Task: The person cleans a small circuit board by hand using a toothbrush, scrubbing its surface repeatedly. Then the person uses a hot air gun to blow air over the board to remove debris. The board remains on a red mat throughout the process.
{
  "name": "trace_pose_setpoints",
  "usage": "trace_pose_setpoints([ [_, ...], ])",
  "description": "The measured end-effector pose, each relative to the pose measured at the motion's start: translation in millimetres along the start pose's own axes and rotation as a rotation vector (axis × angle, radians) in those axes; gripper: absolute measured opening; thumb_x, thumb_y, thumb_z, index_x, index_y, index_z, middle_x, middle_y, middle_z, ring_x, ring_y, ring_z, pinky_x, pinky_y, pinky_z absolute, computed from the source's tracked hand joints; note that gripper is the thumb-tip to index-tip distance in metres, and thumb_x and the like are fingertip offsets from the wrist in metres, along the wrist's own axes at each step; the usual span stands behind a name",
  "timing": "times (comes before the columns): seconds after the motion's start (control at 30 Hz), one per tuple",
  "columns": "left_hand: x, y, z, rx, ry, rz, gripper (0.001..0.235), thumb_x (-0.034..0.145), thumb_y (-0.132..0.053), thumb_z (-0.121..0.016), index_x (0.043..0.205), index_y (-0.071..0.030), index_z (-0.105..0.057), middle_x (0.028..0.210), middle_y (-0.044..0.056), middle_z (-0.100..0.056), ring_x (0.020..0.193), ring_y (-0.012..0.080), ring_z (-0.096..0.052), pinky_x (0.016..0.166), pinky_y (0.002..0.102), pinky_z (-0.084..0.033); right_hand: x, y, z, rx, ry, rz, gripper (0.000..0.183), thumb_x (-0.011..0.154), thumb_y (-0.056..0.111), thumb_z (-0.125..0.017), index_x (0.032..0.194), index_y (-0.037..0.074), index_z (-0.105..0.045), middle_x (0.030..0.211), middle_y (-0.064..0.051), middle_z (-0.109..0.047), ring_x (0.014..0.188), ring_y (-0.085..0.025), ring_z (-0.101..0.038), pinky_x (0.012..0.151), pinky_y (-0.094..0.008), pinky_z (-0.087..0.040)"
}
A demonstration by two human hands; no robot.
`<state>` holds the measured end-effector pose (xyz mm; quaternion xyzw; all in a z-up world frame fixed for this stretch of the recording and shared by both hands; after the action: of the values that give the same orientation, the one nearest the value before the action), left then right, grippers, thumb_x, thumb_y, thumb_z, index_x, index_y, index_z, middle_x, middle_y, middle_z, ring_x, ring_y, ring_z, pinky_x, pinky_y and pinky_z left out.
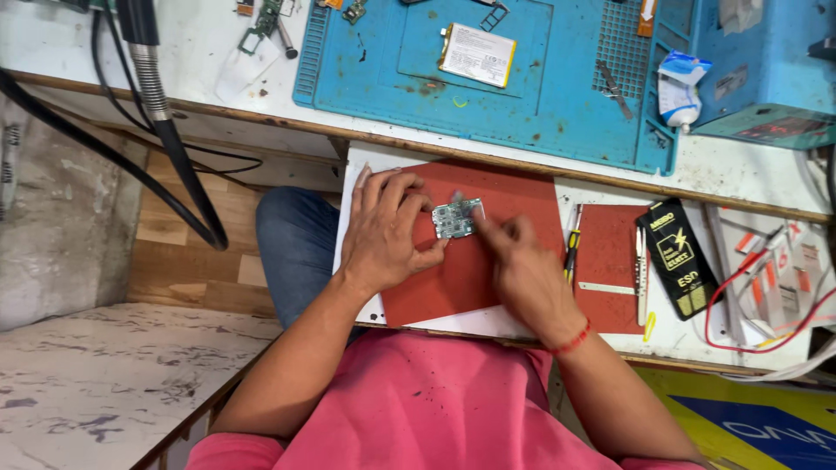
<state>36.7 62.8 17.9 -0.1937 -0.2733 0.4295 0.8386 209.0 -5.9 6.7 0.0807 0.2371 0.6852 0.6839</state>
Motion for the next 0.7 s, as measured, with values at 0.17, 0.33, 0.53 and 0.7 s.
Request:
trace_pose_setpoints([
  [0.17, -1.4, 2.9, -0.8, 0.003, 0.003, 0.021, 0.052, 0.066, -0.035, -0.089, 0.104, -0.009, -0.065, 0.125, 0.008, -0.057, 0.128, 0.0318, -0.048, 0.122, 0.061, -0.022, 7.2, 20.4, -11.1, -0.048, 0.054, 0.113, 0.07, 0.084, -0.002, -0.048, 0.148, 0.026, -0.051, 0.122, -0.02, -0.059, 0.074, -0.044, -0.068, 0.066, -0.052, -0.057],
  [0.33, 0.2, 0.4, -0.7, -0.032, -0.023, 0.04, 0.062, 0.064, -0.035, -0.089, 0.112, -0.007, -0.061, 0.125, 0.009, -0.057, 0.127, 0.0319, -0.049, 0.122, 0.061, -0.022, 6.8, 26.3, -5.5, -0.07, 0.078, 0.043, 0.068, 0.087, 0.0, -0.047, 0.151, 0.025, -0.049, 0.116, -0.017, -0.06, 0.074, -0.043, -0.068, 0.068, -0.054, -0.056],
  [0.53, -2.0, 0.2, -0.8, 0.006, -0.026, 0.002, 0.064, 0.067, -0.039, -0.09, 0.113, -0.006, -0.06, 0.126, 0.012, -0.055, 0.127, 0.0346, -0.048, 0.122, 0.06, -0.024, -6.5, -2.5, -0.2, -0.027, -0.012, -0.04, 0.059, 0.093, 0.001, -0.045, 0.146, 0.027, -0.054, 0.119, -0.016, -0.061, 0.073, -0.042, -0.069, 0.066, -0.052, -0.057],
  [0.7, 0.4, -0.1, -0.1, 0.015, -0.03, -0.027, 0.056, 0.071, -0.042, -0.09, 0.107, -0.01, -0.062, 0.127, 0.01, -0.055, 0.129, 0.0334, -0.047, 0.121, 0.062, -0.023, 3.4, 9.0, 0.9, 0.035, -0.019, 0.089, 0.069, 0.083, -0.003, -0.045, 0.145, 0.026, -0.055, 0.117, -0.019, -0.061, 0.073, -0.041, -0.069, 0.065, -0.05, -0.058],
])
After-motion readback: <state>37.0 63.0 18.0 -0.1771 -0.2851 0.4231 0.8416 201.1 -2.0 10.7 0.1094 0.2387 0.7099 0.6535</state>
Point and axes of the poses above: each hand's wrist, its own x-axis towards the middle knuckle, its own z-axis out of the back of the hand, y = z × x, the point moved 8 cm from there along x, towards the middle knuckle
